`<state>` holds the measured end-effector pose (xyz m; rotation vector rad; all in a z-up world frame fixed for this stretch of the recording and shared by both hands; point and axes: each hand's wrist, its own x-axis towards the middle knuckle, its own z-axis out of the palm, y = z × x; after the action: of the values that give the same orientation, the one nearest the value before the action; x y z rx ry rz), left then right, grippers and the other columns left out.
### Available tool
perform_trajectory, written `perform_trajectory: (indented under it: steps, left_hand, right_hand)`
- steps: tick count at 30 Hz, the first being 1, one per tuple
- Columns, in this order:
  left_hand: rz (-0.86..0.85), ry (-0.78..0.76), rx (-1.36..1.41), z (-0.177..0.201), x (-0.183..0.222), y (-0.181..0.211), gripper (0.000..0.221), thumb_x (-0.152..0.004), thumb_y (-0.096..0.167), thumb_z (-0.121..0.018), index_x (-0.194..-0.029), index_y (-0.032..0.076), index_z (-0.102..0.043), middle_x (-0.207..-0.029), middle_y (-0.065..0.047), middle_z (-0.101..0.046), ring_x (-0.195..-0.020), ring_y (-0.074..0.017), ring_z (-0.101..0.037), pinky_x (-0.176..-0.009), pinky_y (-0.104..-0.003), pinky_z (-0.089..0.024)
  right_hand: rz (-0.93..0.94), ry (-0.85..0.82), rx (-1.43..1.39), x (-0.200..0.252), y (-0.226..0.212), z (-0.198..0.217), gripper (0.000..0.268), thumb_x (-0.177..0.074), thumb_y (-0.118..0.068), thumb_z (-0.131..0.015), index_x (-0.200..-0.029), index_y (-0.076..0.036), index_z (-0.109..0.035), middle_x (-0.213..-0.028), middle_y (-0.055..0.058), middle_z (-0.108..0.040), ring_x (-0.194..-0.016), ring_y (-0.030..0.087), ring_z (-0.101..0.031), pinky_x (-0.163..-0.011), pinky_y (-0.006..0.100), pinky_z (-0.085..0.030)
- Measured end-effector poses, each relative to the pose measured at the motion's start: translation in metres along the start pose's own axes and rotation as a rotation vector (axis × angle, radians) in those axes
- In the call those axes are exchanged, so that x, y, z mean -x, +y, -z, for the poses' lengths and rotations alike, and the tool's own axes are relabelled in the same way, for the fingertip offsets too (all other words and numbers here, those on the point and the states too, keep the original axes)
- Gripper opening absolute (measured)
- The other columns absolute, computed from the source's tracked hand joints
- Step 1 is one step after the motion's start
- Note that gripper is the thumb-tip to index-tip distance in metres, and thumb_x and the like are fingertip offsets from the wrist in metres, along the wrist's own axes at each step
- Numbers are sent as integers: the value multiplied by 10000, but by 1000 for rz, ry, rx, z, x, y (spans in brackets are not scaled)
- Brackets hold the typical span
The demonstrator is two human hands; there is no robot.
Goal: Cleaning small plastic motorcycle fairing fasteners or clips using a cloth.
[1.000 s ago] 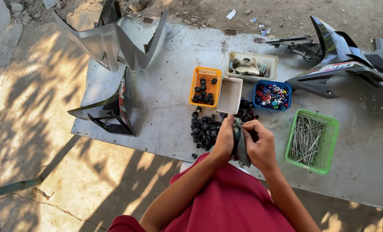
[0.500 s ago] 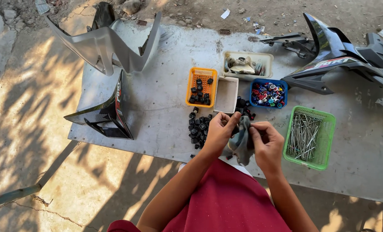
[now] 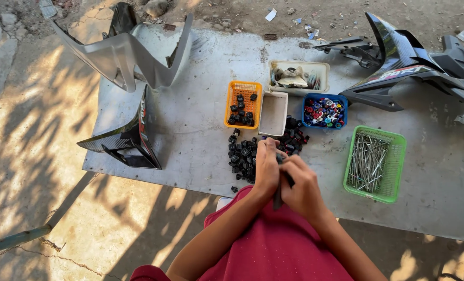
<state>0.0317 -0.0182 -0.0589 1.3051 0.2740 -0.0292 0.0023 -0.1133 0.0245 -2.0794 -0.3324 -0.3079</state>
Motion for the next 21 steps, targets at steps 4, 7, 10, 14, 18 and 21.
perform_trajectory:
  steps: [4,7,10,14,18,21]
  left_hand:
    - [126,-36,126,2,-3,-14,423,-1126,403,-340,-1067,24,-519,-811,-52,-582,-747,-120,-539,-704,-278,-475]
    - [-84,-40,-54,6,1,-3,497,-1179,421,-328,-1071,-3,-563,-867,-41,-572,-783,-104,-522,-729,-270,-481]
    - [48,-147,128,11,-3,30,509,-1123,439,-292,-1099,17,-575,-753,-48,-572,-629,-120,-501,-571,-276,-434]
    - [-70,-184,65,10,-1,28,525,-1137,482,-267,-1219,49,-551,-822,-51,-580,-651,-134,-486,-593,-274,-407]
    - [-344,-52,-259,15,1,32,587,-1140,522,-276,-1203,12,-559,-849,-53,-573,-773,-134,-547,-730,-271,-463]
    - [-256,-118,-191,23,-2,25,579,-1137,510,-283,-1224,8,-558,-818,-67,-534,-755,-151,-489,-702,-305,-428]
  right_hand:
    - [40,-21,16,3,19,1,180,-788,87,-685,-958,31,-701,-916,175,-658,-822,323,-684,-747,354,-549]
    - [-39,157,125,-5,30,12,98,-895,65,-730,-986,41,-702,-939,159,-667,-828,271,-671,-750,336,-525]
    - [-203,167,-47,-12,30,24,83,-945,55,-713,-1028,49,-718,-924,110,-671,-783,182,-628,-693,293,-491]
    - [-204,58,-229,-3,19,20,79,-948,61,-665,-1020,59,-698,-968,63,-657,-842,101,-625,-729,236,-501]
    - [-240,-18,-300,7,8,1,51,-951,74,-643,-993,73,-672,-963,72,-649,-820,102,-589,-714,232,-480]
    - [-148,-108,-272,7,19,3,65,-910,81,-656,-972,65,-672,-935,79,-673,-849,106,-630,-759,248,-499]
